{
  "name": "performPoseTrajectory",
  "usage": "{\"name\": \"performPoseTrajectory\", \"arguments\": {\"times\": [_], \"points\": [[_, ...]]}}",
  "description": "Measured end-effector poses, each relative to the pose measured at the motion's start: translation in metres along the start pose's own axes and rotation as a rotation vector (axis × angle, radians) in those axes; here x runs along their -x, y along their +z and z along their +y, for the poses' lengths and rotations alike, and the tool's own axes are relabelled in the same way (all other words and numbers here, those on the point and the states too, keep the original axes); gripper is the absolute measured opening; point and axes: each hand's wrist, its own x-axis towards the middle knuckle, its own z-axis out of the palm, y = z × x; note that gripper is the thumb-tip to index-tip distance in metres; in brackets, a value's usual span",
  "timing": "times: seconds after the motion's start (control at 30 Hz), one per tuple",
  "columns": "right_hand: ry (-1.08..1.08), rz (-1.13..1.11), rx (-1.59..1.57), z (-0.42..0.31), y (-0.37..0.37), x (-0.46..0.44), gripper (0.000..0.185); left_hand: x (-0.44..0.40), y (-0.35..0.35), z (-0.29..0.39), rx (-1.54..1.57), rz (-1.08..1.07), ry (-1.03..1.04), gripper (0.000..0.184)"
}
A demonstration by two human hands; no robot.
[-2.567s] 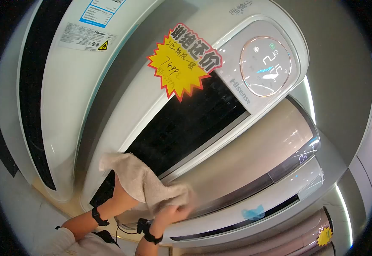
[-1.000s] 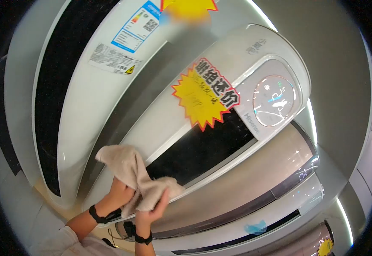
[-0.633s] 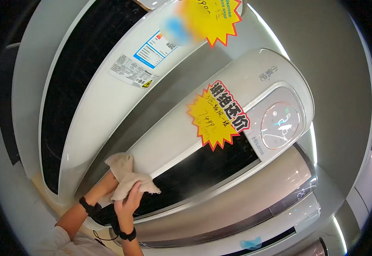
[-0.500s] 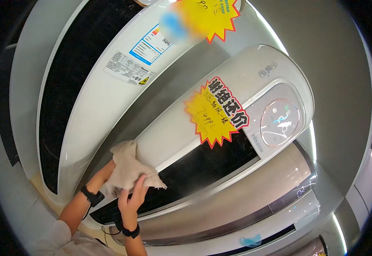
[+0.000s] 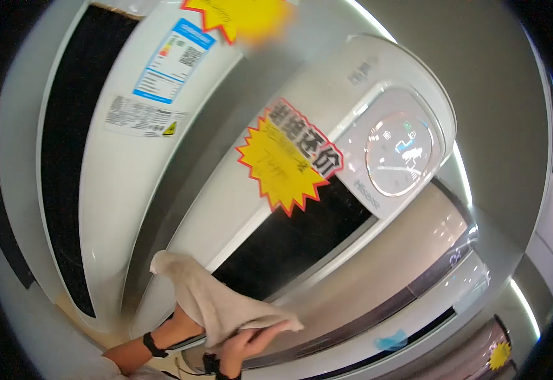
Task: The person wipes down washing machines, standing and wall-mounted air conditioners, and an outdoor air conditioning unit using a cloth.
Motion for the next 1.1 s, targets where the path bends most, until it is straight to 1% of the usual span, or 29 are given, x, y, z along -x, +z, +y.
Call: {"name": "performPoseTrajectory", "arguments": {"times": [0.07,0.1,0.2,0.23,0.33,0.37,0.4,0.43,0.47,0.5,0.57,0.6,0.73,0.77,0.87,0.9,0.93,0.97,1.0,1.03,1.1], "points": [[0.128,0.070,-0.084,0.006,-0.011,-0.015,0.064,0.006,0.011,0.014,-0.070,-0.042,0.062,0.066],[0.141,0.043,-0.080,0.027,-0.020,-0.017,0.062,0.005,0.019,0.020,-0.096,-0.059,0.097,0.064],[0.292,-0.003,-0.042,0.053,-0.038,-0.021,0.062,0.000,0.051,0.028,0.126,-0.179,0.070,0.060],[0.287,-0.005,0.007,0.063,-0.043,-0.021,0.060,0.002,0.057,0.033,0.067,-0.168,0.105,0.059],[0.322,-0.119,-0.087,0.090,-0.051,-0.032,0.058,0.001,0.078,0.048,-0.106,-0.115,0.223,0.054],[0.376,-0.095,-0.126,0.104,-0.051,-0.036,0.054,-0.003,0.087,0.055,-0.117,-0.164,0.219,0.056],[0.341,-0.076,-0.215,0.115,-0.049,-0.043,0.055,-0.006,0.095,0.061,-0.130,-0.214,0.211,0.058],[0.313,-0.087,-0.194,0.109,-0.047,-0.054,0.053,-0.013,0.100,0.071,-0.145,-0.266,0.200,0.059],[0.288,-0.101,-0.176,0.103,-0.043,-0.065,0.052,-0.020,0.101,0.082,-0.188,-0.253,0.213,0.063],[0.298,-0.123,-0.254,0.104,-0.039,-0.078,0.052,-0.029,0.101,0.097,-0.230,-0.240,0.226,0.066],[0.173,-0.107,-0.194,0.091,-0.034,-0.102,0.052,-0.049,0.102,0.121,-0.280,-0.214,0.236,0.072],[0.112,-0.095,-0.165,0.088,-0.033,-0.111,0.052,-0.051,0.106,0.126,-0.305,-0.218,0.231,0.072],[0.132,-0.144,-0.263,0.106,-0.034,-0.103,0.061,-0.049,0.123,0.122,-0.358,-0.263,0.225,0.071],[0.146,-0.173,-0.250,0.113,-0.036,-0.093,0.067,-0.049,0.125,0.122,-0.369,-0.269,0.221,0.071],[0.184,-0.256,-0.075,0.128,-0.042,-0.075,0.068,-0.054,0.126,0.124,-0.417,-0.271,0.204,0.071],[0.125,-0.208,-0.115,0.137,-0.041,-0.072,0.060,-0.057,0.125,0.127,-0.441,-0.262,0.197,0.072],[0.176,-0.215,-0.186,0.147,-0.044,-0.071,0.057,-0.061,0.125,0.131,-0.468,-0.248,0.191,0.072],[0.219,-0.219,-0.258,0.148,-0.044,-0.087,0.054,-0.064,0.124,0.137,-0.532,-0.173,0.198,0.069],[0.258,-0.219,-0.333,0.149,-0.043,-0.103,0.052,-0.065,0.123,0.137,-0.481,-0.202,0.149,0.068],[0.215,-0.211,-0.343,0.146,-0.043,-0.117,0.051,-0.066,0.124,0.135,-0.426,-0.231,0.104,0.067],[0.117,-0.186,-0.355,0.138,-0.050,-0.142,0.052,-0.044,0.141,0.120,-0.360,-0.106,0.046,0.057]]}}
